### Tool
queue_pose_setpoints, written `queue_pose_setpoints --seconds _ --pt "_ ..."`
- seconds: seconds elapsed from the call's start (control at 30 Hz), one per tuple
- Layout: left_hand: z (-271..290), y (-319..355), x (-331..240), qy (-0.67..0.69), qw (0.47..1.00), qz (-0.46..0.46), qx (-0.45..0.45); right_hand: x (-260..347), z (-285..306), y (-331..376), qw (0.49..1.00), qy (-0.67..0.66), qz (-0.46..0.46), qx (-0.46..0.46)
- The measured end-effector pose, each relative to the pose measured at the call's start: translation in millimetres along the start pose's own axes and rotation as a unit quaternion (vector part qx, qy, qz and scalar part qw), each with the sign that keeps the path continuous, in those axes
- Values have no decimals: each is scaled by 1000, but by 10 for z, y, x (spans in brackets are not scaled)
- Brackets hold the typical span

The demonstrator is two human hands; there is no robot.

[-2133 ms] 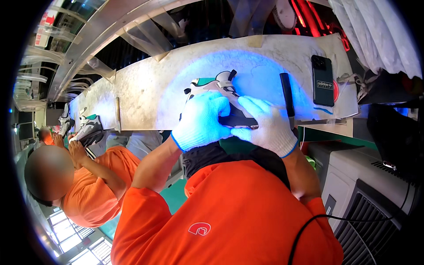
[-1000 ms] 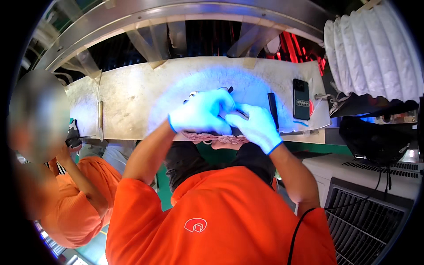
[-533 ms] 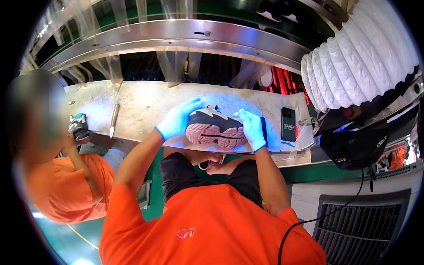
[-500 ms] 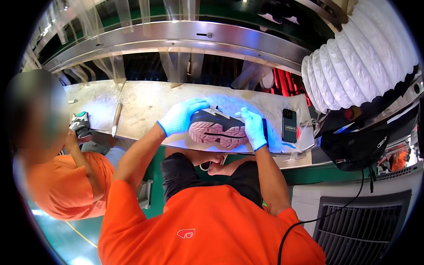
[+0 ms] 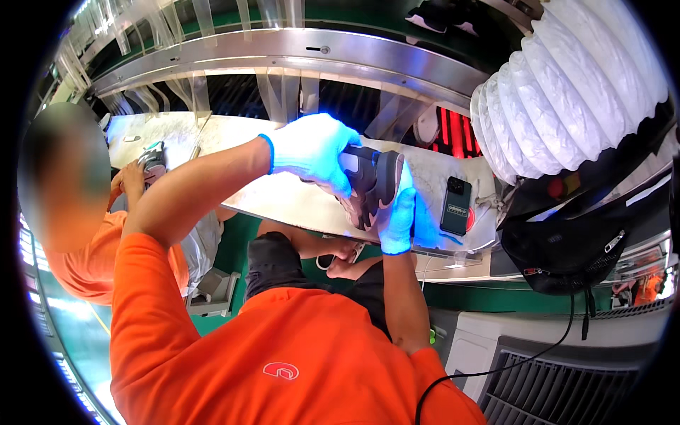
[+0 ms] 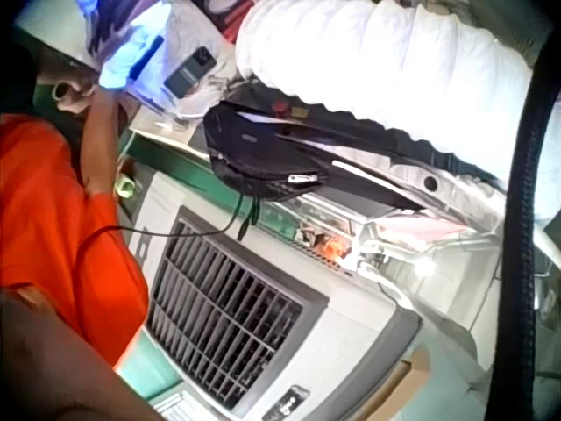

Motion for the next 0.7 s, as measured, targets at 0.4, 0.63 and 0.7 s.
queue_pose_setpoints --seconds 0.4,0.63,0.7 --pt "-68 -156 -38 -64 998 13 -15 556 -477 -46 963 210 100 138" --pt "-105 28 -101 -115 991 -35 -58 177 -257 -123 978 -54 162 122" --pt "-138 128 -195 -112 993 -12 -39 392 -433 15 981 60 141 122"
Point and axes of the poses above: each hand's wrist, its own y-axis away from the middle knuckle, its own z-axis out of the back of the hand, x = y × z, the point moved 4 cm from there along -y, towards the middle knuckle, and after that the axes turned 6 degrees about -y, right-handed, at the moved point
